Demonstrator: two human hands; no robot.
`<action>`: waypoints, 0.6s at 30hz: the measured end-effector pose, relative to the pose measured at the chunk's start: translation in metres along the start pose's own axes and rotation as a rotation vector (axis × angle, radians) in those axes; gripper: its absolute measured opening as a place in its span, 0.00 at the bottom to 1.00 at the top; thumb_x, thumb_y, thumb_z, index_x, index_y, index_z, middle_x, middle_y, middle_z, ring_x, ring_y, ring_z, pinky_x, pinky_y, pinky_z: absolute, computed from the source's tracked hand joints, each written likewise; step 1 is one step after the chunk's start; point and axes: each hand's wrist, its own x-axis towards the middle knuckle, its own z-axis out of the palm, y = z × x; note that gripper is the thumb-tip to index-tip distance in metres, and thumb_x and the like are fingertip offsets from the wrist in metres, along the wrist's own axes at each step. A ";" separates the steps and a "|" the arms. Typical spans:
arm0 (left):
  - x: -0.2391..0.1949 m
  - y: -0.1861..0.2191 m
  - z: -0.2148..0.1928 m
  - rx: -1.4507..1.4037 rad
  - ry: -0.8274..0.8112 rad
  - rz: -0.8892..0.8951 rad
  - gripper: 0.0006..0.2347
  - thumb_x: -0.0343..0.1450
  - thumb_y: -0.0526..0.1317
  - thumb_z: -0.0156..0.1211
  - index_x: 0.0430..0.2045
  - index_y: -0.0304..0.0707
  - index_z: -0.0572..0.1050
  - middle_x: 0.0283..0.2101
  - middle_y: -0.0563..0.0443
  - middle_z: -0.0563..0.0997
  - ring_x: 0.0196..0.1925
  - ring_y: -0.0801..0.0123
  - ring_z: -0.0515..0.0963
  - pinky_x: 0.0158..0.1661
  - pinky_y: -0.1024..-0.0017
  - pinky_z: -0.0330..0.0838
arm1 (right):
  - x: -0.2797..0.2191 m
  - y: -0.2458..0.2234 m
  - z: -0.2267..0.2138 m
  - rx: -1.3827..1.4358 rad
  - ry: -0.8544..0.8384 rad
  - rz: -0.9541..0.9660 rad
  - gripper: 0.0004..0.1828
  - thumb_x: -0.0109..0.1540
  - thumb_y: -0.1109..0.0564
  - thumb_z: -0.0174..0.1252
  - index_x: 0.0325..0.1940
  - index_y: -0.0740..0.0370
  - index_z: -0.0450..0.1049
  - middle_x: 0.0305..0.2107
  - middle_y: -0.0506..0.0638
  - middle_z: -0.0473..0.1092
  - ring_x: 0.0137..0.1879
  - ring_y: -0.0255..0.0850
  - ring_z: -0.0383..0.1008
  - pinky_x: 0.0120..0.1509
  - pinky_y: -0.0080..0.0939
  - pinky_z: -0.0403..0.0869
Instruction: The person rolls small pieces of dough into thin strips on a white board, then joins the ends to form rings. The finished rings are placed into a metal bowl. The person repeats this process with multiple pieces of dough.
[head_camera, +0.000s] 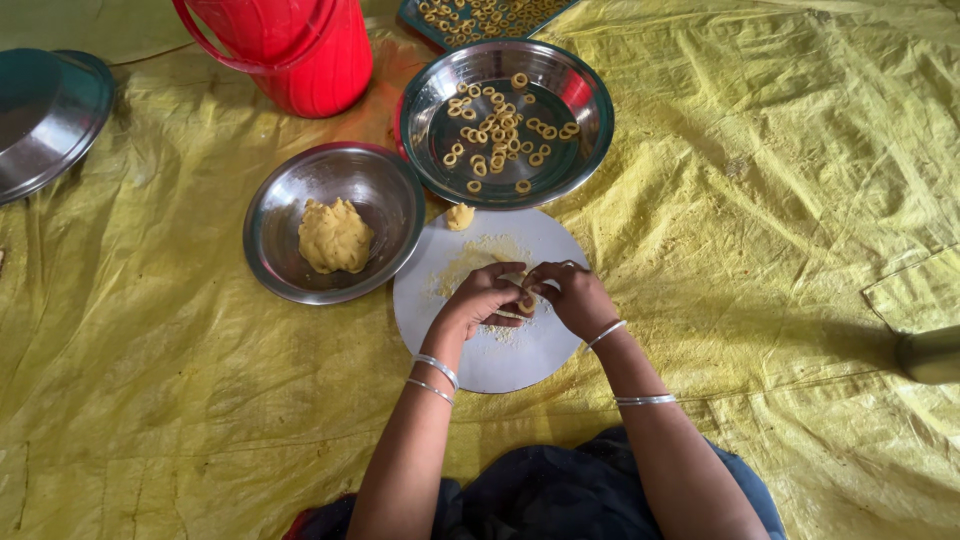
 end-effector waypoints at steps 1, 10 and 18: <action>-0.001 0.000 0.000 -0.005 0.001 0.005 0.23 0.69 0.33 0.59 0.61 0.36 0.67 0.39 0.44 0.85 0.36 0.64 0.87 0.36 0.68 0.86 | 0.001 0.002 0.001 0.047 0.015 0.032 0.05 0.59 0.57 0.65 0.39 0.57 0.81 0.35 0.50 0.80 0.42 0.44 0.81 0.49 0.44 0.79; -0.008 -0.009 -0.005 -0.140 0.014 -0.018 0.18 0.70 0.42 0.62 0.54 0.37 0.75 0.37 0.47 0.86 0.36 0.67 0.87 0.35 0.69 0.86 | 0.003 0.026 0.010 0.371 -0.001 0.211 0.08 0.64 0.56 0.60 0.47 0.56 0.80 0.36 0.47 0.81 0.44 0.35 0.84 0.50 0.38 0.80; -0.011 -0.007 -0.006 -0.193 0.028 -0.057 0.20 0.66 0.35 0.68 0.53 0.38 0.76 0.39 0.47 0.85 0.39 0.66 0.86 0.38 0.67 0.87 | 0.002 0.018 0.009 0.194 -0.019 0.228 0.11 0.58 0.53 0.67 0.45 0.53 0.82 0.34 0.46 0.81 0.40 0.36 0.83 0.46 0.39 0.80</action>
